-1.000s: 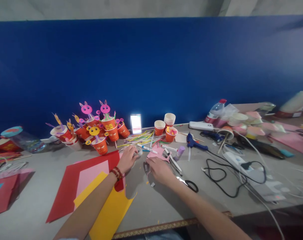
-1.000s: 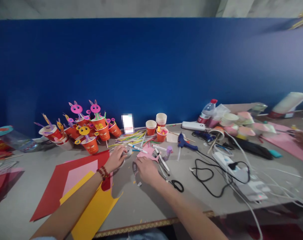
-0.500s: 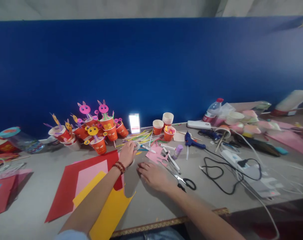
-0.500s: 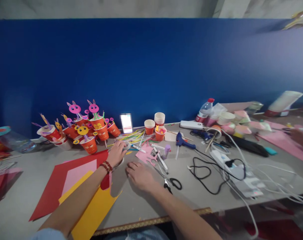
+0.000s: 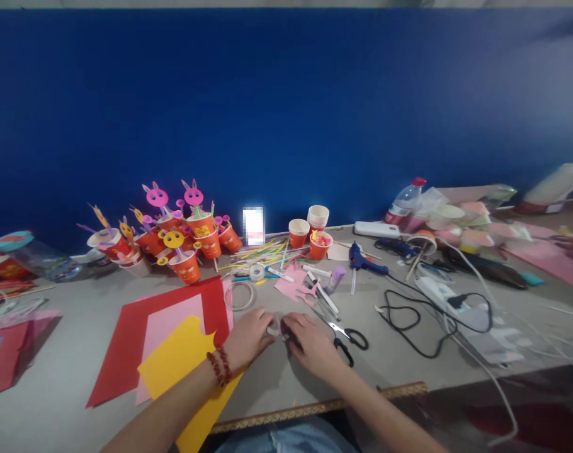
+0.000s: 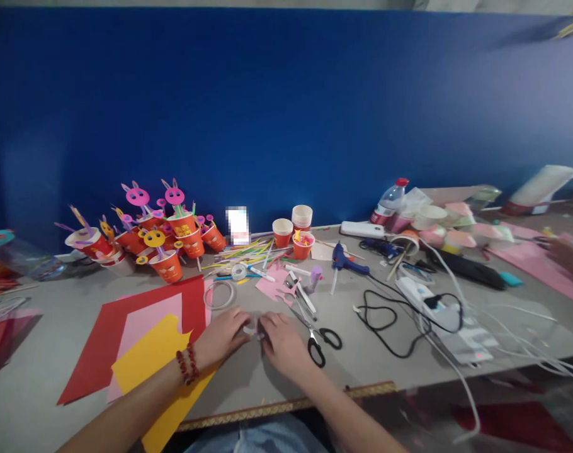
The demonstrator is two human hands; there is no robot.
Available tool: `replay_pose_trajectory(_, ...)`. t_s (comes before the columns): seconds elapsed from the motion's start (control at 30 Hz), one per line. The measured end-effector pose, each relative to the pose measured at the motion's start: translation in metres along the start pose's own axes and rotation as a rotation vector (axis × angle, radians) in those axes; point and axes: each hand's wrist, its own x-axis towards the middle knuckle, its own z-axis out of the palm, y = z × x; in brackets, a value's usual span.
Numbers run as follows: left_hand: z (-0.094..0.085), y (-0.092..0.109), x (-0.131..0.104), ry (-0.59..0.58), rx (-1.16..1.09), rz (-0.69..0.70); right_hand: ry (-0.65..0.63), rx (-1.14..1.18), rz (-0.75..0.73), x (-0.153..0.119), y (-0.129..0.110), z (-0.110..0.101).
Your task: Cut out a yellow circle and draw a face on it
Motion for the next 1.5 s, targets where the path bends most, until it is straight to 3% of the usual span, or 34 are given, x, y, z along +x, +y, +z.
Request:
replay_pose_trajectory(0.2, 0.006, 0.008, 0.001, 0.0, -0.058, -0.011, 0.001, 0.035, 0.02, -0.001, 0.0, -0.005)
replay_pose_trajectory(0.53, 0.011, 0.006, 0.01, 0.011, -0.067, -0.035, -0.147, -0.057, 0.004, 0.02, -0.003, -0.009)
replay_pose_trajectory(0.7, 0.004, 0.005, 0.005, -0.002, -0.108, -0.017, -0.107, -0.023, -0.035, 0.012, -0.007, -0.016)
replay_pose_trajectory(0.9, 0.006, 0.006, 0.001, -0.024, -0.133, -0.017, -0.145, -0.196, 0.138, 0.017, -0.02, -0.005)
replay_pose_trajectory(1.03, 0.01, 0.011, 0.003, -0.007, -0.127, -0.069, -0.23, -0.226, 0.165, 0.027, -0.021, -0.008)
replay_pose_trajectory(1.5, 0.009, 0.002, 0.002, 0.042, -0.268, -0.051, -0.224, -0.104, 0.06, 0.047, -0.009, -0.018)
